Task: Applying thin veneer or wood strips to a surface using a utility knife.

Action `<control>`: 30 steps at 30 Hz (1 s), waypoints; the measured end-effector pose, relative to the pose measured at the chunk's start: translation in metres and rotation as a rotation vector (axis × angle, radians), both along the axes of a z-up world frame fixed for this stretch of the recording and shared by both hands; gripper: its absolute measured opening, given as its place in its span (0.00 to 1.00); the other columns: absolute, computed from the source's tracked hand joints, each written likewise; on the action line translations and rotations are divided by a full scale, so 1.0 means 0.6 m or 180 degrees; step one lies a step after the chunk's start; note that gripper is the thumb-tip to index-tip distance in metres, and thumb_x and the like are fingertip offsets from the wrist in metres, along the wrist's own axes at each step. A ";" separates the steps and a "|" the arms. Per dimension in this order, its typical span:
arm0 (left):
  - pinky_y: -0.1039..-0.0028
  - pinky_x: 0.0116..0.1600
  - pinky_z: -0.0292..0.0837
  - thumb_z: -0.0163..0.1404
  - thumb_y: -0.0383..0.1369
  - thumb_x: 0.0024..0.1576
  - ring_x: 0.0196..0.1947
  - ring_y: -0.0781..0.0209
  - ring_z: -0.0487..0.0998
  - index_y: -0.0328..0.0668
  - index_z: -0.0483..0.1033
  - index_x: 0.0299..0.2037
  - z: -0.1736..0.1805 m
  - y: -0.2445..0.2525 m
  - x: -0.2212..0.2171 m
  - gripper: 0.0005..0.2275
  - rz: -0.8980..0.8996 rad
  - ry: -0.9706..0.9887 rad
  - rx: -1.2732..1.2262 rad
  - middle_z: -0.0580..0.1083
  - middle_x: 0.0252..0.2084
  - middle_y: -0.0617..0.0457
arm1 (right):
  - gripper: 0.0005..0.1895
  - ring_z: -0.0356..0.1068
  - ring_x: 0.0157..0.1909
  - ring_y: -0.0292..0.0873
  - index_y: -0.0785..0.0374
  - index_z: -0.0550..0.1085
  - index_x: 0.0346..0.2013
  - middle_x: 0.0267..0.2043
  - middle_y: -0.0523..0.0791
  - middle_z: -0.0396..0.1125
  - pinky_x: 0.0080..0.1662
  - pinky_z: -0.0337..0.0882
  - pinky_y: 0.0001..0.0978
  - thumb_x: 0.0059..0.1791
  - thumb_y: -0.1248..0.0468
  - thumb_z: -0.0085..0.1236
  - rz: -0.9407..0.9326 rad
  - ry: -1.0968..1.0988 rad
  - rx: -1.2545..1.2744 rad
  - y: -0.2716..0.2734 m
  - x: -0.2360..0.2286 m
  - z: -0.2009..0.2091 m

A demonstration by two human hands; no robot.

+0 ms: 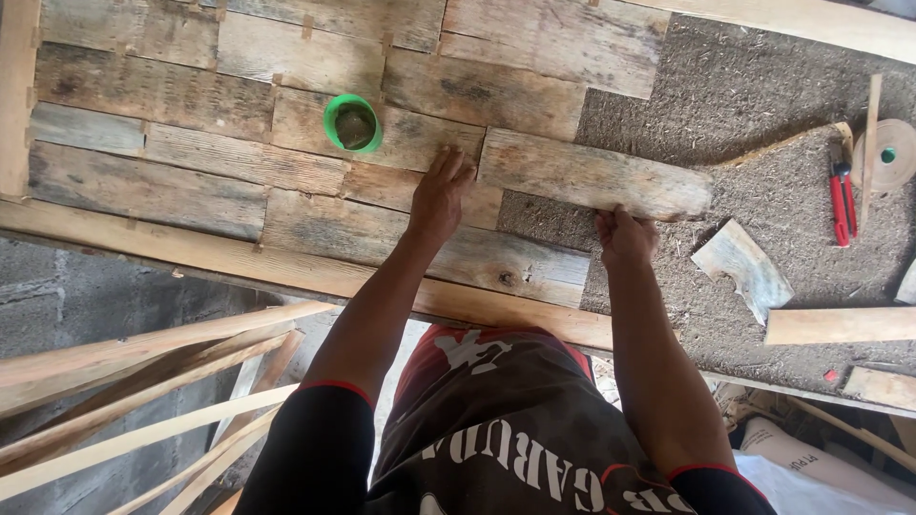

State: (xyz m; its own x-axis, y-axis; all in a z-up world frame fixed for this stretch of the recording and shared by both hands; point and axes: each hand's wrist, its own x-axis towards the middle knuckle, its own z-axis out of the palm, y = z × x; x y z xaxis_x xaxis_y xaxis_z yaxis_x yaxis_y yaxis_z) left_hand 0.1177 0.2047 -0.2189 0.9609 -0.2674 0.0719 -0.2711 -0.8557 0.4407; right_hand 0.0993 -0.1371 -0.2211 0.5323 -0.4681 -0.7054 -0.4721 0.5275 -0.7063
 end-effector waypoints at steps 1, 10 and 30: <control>0.60 0.72 0.65 0.51 0.17 0.56 0.75 0.43 0.57 0.40 0.77 0.58 0.001 0.000 0.000 0.19 0.0000 0.0009 -0.0001 0.62 0.73 0.43 | 0.08 0.79 0.39 0.43 0.64 0.71 0.49 0.42 0.50 0.75 0.38 0.84 0.32 0.55 0.70 0.54 0.0000 0.0009 -0.0001 0.002 0.003 0.002; 0.58 0.70 0.66 0.51 0.18 0.56 0.73 0.38 0.58 0.42 0.74 0.63 -0.007 -0.004 -0.002 0.23 -0.0079 -0.0144 0.0004 0.60 0.73 0.38 | 0.08 0.79 0.39 0.42 0.65 0.72 0.49 0.42 0.50 0.75 0.38 0.84 0.31 0.55 0.68 0.55 0.0012 0.0102 0.0029 0.000 0.002 0.005; 0.54 0.68 0.68 0.51 0.16 0.53 0.73 0.35 0.57 0.45 0.71 0.67 0.001 0.001 0.000 0.29 -0.0246 -0.0097 0.0251 0.59 0.73 0.35 | 0.09 0.81 0.32 0.45 0.71 0.75 0.41 0.36 0.55 0.77 0.34 0.81 0.34 0.50 0.68 0.63 0.0157 0.0558 -0.0453 0.009 0.005 0.064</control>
State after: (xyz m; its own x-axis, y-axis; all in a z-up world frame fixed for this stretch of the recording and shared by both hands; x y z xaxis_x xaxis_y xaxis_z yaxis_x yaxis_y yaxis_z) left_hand 0.1177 0.2053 -0.2186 0.9349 -0.3465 0.0766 -0.3498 -0.8635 0.3632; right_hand 0.1021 -0.1317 -0.1828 0.4321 -0.5460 -0.7178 -0.6168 0.4017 -0.6769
